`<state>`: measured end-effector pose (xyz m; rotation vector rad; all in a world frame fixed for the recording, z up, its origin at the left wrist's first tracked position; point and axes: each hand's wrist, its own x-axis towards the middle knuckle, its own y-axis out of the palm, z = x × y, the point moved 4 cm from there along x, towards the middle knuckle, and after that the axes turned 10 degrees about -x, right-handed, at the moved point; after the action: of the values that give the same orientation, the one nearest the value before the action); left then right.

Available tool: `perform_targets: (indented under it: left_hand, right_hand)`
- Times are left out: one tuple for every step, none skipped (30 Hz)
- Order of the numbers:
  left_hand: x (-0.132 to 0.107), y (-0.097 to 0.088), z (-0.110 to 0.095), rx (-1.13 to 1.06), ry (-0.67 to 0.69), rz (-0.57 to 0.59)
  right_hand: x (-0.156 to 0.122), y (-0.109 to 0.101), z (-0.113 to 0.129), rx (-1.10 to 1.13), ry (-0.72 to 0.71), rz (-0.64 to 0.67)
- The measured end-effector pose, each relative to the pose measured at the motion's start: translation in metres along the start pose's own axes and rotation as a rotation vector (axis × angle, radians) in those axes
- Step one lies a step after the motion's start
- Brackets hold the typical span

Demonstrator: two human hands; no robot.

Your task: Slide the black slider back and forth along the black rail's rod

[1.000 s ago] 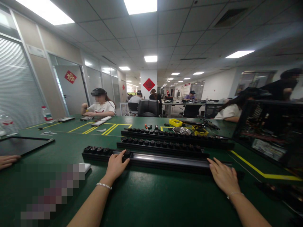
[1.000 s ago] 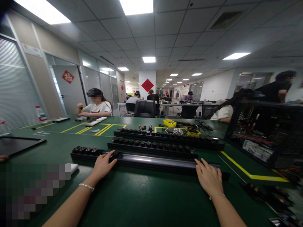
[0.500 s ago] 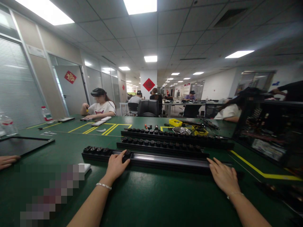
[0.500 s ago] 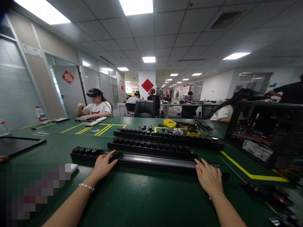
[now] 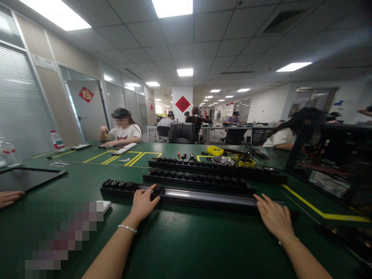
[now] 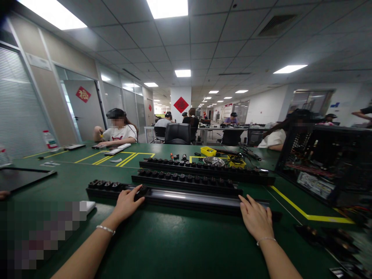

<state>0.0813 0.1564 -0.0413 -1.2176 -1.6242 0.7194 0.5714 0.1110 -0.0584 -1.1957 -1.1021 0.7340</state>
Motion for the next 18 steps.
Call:
perform_targets:
  left_hand:
    - [0.0002, 0.0005, 0.0002, 0.002, 0.001, 0.001]
    - [0.0004, 0.0008, 0.0003, 0.005, 0.002, 0.001]
    - [0.0005, 0.0009, 0.0003, 0.008, 0.003, 0.001]
    - [0.0006, 0.0009, 0.0002, 0.011, 0.003, 0.002]
    - [0.0006, 0.0008, 0.0, 0.012, 0.002, 0.003]
    - [0.0005, 0.0005, -0.0002, 0.013, 0.003, 0.003]
    - [0.0003, 0.0002, -0.0005, 0.012, 0.004, 0.004]
    - [0.0001, -0.0001, -0.0008, 0.01, 0.006, 0.006]
    - [-0.0001, -0.0003, -0.0011, 0.008, 0.008, 0.007]
    - [-0.0003, -0.0004, -0.0014, 0.007, 0.01, 0.007]
    - [-0.0004, -0.0004, -0.0017, 0.007, 0.013, 0.006]
    - [-0.0005, -0.0003, -0.0021, 0.007, 0.016, 0.005]
    - [-0.0006, -0.0001, -0.0025, 0.007, 0.02, 0.003]
    - [-0.0005, 0.0002, -0.003, 0.006, 0.024, 0.002]
    - [-0.0005, 0.0005, -0.0035, 0.004, 0.028, 0.002]
    - [-0.0004, 0.0009, -0.0039, 0.001, 0.031, 0.003]
    - [-0.0004, 0.0011, -0.0042, -0.002, 0.031, 0.005]
    - [-0.0004, 0.0013, -0.0045, -0.004, 0.031, 0.007]
  right_hand:
    - [-0.0001, -0.0001, 0.0, -0.001, 0.001, -0.003]
    - [-0.0002, -0.0002, -0.0001, -0.001, 0.002, -0.006]
    - [-0.0002, -0.0002, -0.0002, -0.001, 0.003, -0.008]
    - [-0.0001, -0.0002, -0.0003, -0.001, 0.003, -0.009]
    - [0.0, 0.0, -0.0003, -0.001, 0.002, -0.007]
    - [0.0, 0.0002, -0.0003, -0.002, 0.001, -0.005]
    - [0.0, 0.0004, -0.0001, -0.004, -0.001, -0.005]
    - [0.0, 0.0004, 0.0, -0.006, -0.001, -0.008]
    - [-0.0001, 0.0002, 0.0001, -0.009, 0.001, -0.012]
    - [-0.0003, 0.0001, 0.0003, -0.01, 0.002, -0.016]
    - [-0.0005, -0.0001, 0.0005, -0.011, 0.003, -0.019]
    - [-0.0007, -0.0003, 0.0006, -0.011, 0.004, -0.02]
    - [-0.0009, -0.0004, 0.0007, -0.012, 0.004, -0.017]
    - [-0.001, -0.0004, 0.0008, -0.012, 0.004, -0.012]
    - [-0.001, -0.0004, 0.0008, -0.013, 0.003, -0.008]
    - [-0.001, -0.0004, 0.0007, -0.015, 0.004, -0.004]
    - [-0.0009, -0.0002, 0.0006, -0.016, 0.003, 0.0]
    - [-0.0007, 0.0001, 0.0004, -0.017, 0.003, 0.002]
